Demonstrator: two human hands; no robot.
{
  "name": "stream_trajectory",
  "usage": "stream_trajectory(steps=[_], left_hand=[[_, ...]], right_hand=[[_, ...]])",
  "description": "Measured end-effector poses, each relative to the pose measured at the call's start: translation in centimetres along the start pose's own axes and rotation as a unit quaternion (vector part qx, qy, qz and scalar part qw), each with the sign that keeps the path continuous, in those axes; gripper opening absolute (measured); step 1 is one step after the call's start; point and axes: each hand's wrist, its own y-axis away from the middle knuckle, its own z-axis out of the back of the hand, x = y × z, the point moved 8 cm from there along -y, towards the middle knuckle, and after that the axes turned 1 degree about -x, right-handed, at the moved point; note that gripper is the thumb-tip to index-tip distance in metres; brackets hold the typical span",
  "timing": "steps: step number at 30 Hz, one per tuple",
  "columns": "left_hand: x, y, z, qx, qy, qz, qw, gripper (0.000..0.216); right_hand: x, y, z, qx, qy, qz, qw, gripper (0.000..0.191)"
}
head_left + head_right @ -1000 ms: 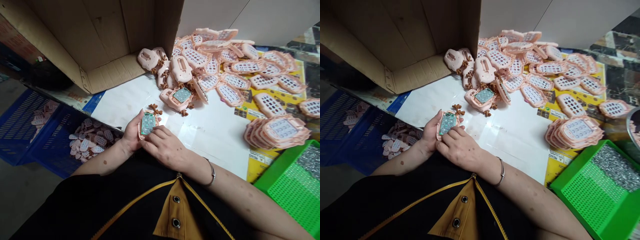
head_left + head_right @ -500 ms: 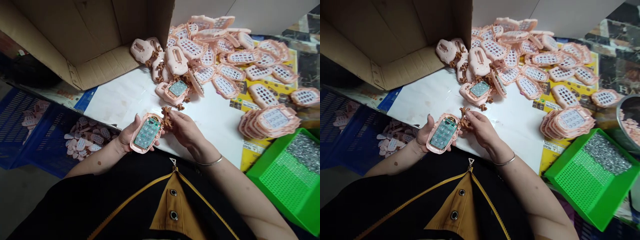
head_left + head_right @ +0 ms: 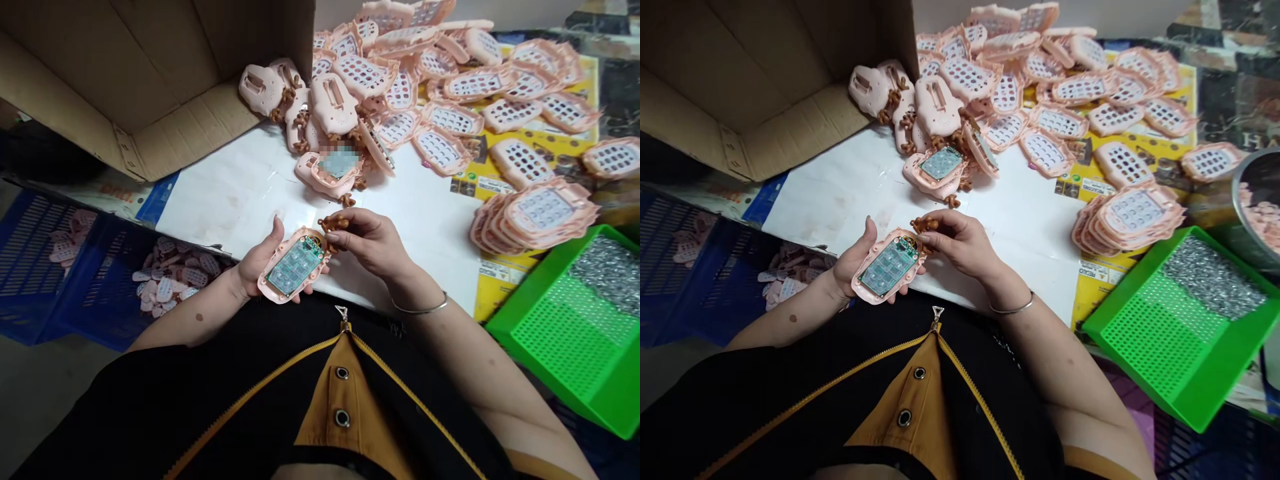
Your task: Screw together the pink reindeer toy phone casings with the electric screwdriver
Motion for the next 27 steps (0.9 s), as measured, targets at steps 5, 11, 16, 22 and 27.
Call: stream_trajectory(steps=[5, 11, 16, 22, 27], left_hand=[[0.3, -0.3, -0.4, -0.009, -0.007, 0.025, 1.0, 0.095], [0.5, -0.7, -1.1, -0.023, -0.029, 0.053, 0.998, 0.095], [0.5, -0.9, -1.4, 0.019, -0.03, 0.043, 0.998, 0.089], [0.4, -1.0, -1.0, -0.008, -0.064, 0.023, 0.998, 0.08], [0.4, -1.1, -1.0, -0.05, -0.087, 0.037, 0.994, 0.08]], right_hand=[[-0.1, 0.2, -0.1, 0.029, -0.018, -0.018, 0.999, 0.04], [-0.6, 0.0, 0.3, 0.007, -0.047, -0.046, 0.998, 0.045], [-0.5, 0.1, 0.3, 0.017, -0.052, -0.047, 0.997, 0.044], [1.3, 0.7, 0.6, 0.02, 0.057, 0.007, 0.998, 0.037], [1.7, 0.7, 0.7, -0.012, 0.172, 0.028, 0.985, 0.033]])
